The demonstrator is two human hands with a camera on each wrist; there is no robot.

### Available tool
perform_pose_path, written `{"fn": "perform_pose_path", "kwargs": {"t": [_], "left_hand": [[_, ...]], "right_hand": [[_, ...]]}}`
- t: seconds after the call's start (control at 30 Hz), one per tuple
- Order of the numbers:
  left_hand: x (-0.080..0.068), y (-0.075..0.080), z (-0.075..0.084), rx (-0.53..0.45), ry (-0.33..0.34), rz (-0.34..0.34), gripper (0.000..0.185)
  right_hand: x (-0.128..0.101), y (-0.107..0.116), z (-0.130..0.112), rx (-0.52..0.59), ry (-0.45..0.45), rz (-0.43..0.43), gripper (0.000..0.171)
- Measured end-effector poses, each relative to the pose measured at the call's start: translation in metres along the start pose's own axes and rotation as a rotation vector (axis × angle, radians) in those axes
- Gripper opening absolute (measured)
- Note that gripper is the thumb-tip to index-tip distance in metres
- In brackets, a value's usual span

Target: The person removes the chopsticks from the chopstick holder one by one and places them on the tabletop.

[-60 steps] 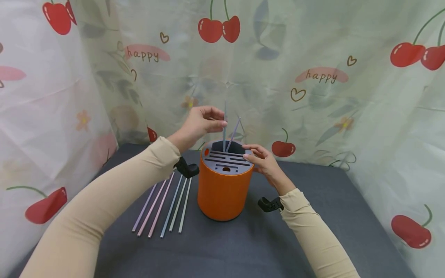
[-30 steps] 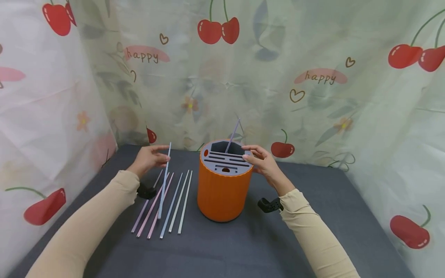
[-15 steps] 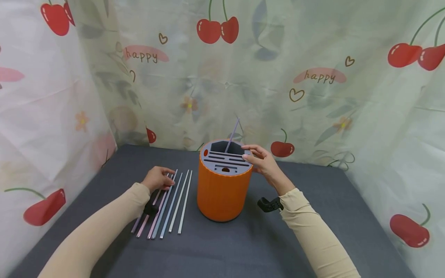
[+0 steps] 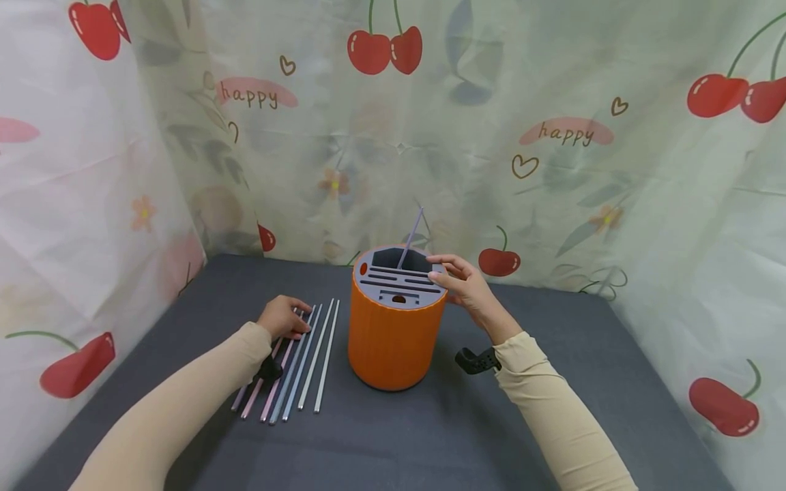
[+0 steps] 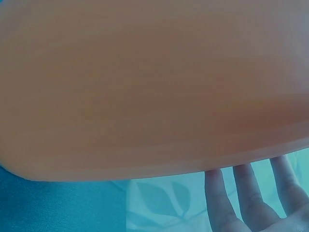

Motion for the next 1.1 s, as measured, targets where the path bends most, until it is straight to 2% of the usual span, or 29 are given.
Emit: {"fn": "perform_pose_path", "kwargs": {"t": [0.83,0.97,1.03,1.1], "left_hand": [[-0.004,0.001,0.002,-0.02,0.004,-0.022,0.045],[-0.01,0.009,0.014,-0.125,-0.011,-0.062,0.046],[-0.015,0.017,0.03,-0.202,-0.037,-0.093,0.048],[-0.024,0.026,0.052,-0.279,-0.083,-0.122,0.051]], "right_hand": [[0.0,-0.001,0.001,-0.008,-0.004,-0.006,0.026],[0.001,-0.001,0.001,-0.005,-0.008,-0.006,0.026],[0.001,-0.001,0.001,-0.005,-0.009,-0.004,0.025],[0.0,0.0,0.001,-0.006,-0.009,-0.001,0.025]]}}
Point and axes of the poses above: each hand's wrist, its own x-axis towards the middle knuckle, its own y-axis out of the back of the hand, z = x × y, the point moved 10 cm from there along x, towards the middle knuckle, and after that the axes turned 12 degrees about y, right-handed, at the moved point
